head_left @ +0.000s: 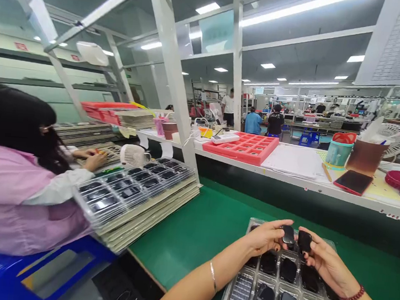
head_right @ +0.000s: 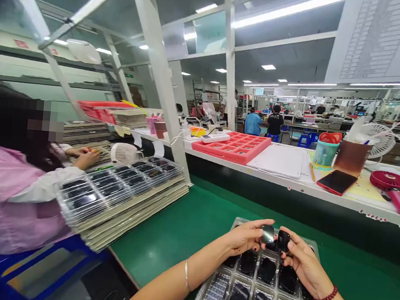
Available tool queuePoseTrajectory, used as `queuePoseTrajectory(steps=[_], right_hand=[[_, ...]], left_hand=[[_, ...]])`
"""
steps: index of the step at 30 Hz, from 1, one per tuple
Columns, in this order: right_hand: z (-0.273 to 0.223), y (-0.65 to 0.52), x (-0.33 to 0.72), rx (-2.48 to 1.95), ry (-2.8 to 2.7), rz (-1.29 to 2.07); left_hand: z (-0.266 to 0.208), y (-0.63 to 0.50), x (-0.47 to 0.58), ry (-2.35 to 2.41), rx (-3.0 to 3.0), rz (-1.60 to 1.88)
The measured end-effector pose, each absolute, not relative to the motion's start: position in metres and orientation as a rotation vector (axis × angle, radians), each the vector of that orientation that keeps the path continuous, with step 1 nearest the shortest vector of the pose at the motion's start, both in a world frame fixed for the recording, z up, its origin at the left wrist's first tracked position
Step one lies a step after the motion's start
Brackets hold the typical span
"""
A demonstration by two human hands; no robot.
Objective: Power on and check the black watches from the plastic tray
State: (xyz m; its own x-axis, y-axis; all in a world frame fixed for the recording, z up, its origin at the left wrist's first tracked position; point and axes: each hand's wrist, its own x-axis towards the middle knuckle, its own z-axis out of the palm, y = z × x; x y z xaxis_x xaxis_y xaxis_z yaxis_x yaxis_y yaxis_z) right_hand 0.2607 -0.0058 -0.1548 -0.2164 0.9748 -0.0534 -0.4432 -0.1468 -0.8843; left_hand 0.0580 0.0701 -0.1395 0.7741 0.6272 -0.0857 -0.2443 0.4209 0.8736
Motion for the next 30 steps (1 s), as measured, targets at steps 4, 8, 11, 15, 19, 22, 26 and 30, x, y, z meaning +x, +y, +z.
queuePoseTrajectory(steps=[4,8,11,15,19,22,26,30], right_hand=[[-0.151,-0.005,0.256,-0.777,-0.947,1.634],[-0.148,-0.007,0.256,-0.766,-0.965,1.64],[-0.148,-0.008,0.255,-0.791,-0.998,1.609],[-0.15,-0.007,0.254,-0.835,-1.004,1.524],[-0.153,-0.005,0.252,-0.891,-1.01,1.452],[-0.156,-0.005,0.251,-0.946,-1.041,1.402],[-0.158,-0.005,0.25,-0.974,-1.147,1.34],[-0.157,-0.005,0.251,-0.972,-1.205,1.325]], left_hand=[[-0.144,0.069,0.052,0.456,0.981,0.604],[-0.145,0.069,0.054,0.488,1.011,0.635],[-0.145,0.068,0.056,0.503,1.066,0.647],[-0.144,0.065,0.056,0.548,1.114,0.661],[-0.142,0.062,0.057,0.599,1.181,0.689],[-0.142,0.06,0.059,0.613,1.256,0.696],[-0.143,0.059,0.06,0.627,1.352,0.706],[-0.143,0.057,0.06,0.644,1.386,0.7]])
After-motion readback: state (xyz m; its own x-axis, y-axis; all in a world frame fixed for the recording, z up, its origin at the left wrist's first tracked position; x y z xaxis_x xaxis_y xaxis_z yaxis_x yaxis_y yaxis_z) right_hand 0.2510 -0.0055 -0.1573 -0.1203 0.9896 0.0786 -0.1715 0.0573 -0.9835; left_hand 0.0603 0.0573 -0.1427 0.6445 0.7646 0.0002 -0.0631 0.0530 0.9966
